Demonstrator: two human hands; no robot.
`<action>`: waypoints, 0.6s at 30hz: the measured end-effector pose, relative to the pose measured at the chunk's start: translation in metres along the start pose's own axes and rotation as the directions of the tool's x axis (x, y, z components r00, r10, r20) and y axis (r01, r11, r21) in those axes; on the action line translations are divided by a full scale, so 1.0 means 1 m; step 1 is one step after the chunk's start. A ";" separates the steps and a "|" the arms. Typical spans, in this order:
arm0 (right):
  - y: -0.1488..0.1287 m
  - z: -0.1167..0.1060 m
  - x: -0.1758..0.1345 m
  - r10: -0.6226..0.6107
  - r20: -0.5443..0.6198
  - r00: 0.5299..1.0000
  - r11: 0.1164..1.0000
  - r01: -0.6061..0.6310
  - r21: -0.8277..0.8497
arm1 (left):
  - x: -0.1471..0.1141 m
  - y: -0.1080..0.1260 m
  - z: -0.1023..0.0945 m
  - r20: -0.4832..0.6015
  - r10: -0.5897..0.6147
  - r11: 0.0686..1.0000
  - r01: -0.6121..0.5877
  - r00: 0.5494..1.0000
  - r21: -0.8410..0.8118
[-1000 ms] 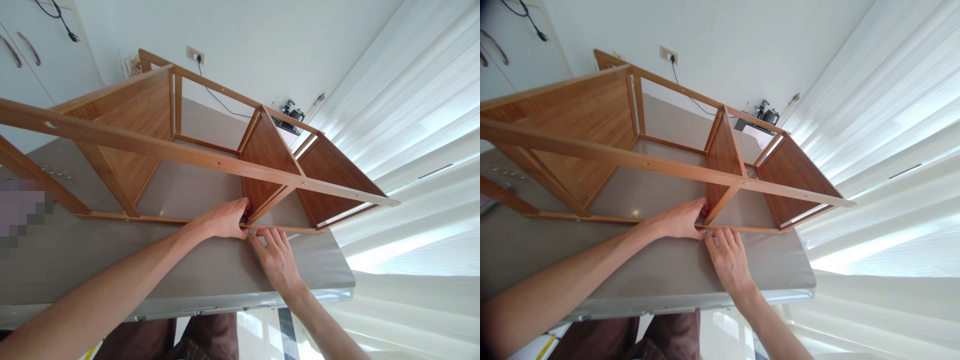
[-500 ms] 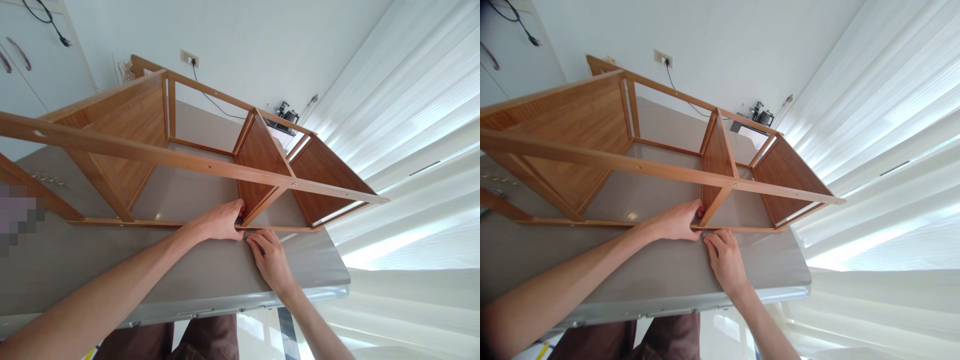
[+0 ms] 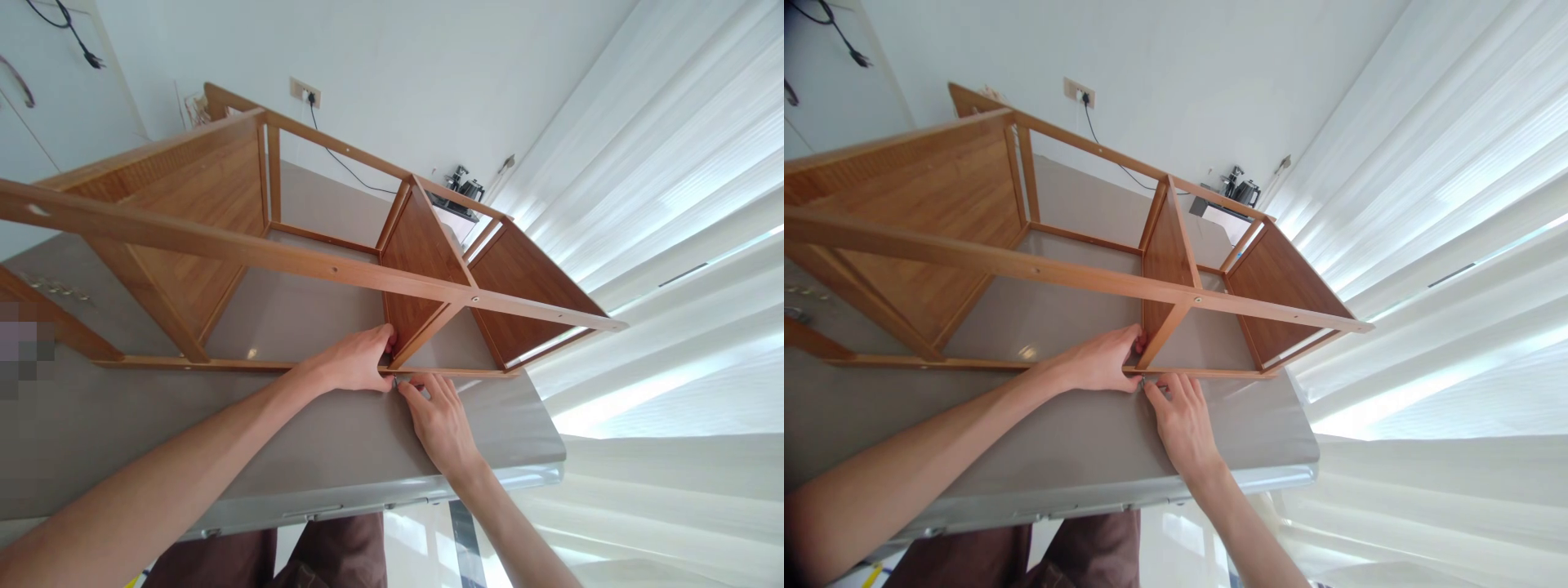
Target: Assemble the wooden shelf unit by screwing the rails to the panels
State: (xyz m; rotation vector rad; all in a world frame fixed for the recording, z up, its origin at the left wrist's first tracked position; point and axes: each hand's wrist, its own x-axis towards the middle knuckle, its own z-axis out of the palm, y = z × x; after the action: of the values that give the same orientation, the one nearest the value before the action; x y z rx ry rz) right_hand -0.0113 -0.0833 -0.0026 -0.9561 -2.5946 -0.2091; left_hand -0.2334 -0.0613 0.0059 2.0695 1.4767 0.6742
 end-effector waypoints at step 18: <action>-0.010 -0.007 0.011 0.010 0.032 0.999 1.000 -0.011 0.019 | -0.001 -0.001 0.001 -0.018 0.038 0.999 -0.038 0.999 -0.023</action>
State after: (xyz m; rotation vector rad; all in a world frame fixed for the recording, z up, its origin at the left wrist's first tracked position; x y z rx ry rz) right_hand -0.0233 -0.0863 0.0082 -0.9737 -2.6150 -0.1681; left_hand -0.2342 -0.0623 0.0046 2.0837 1.4354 0.7228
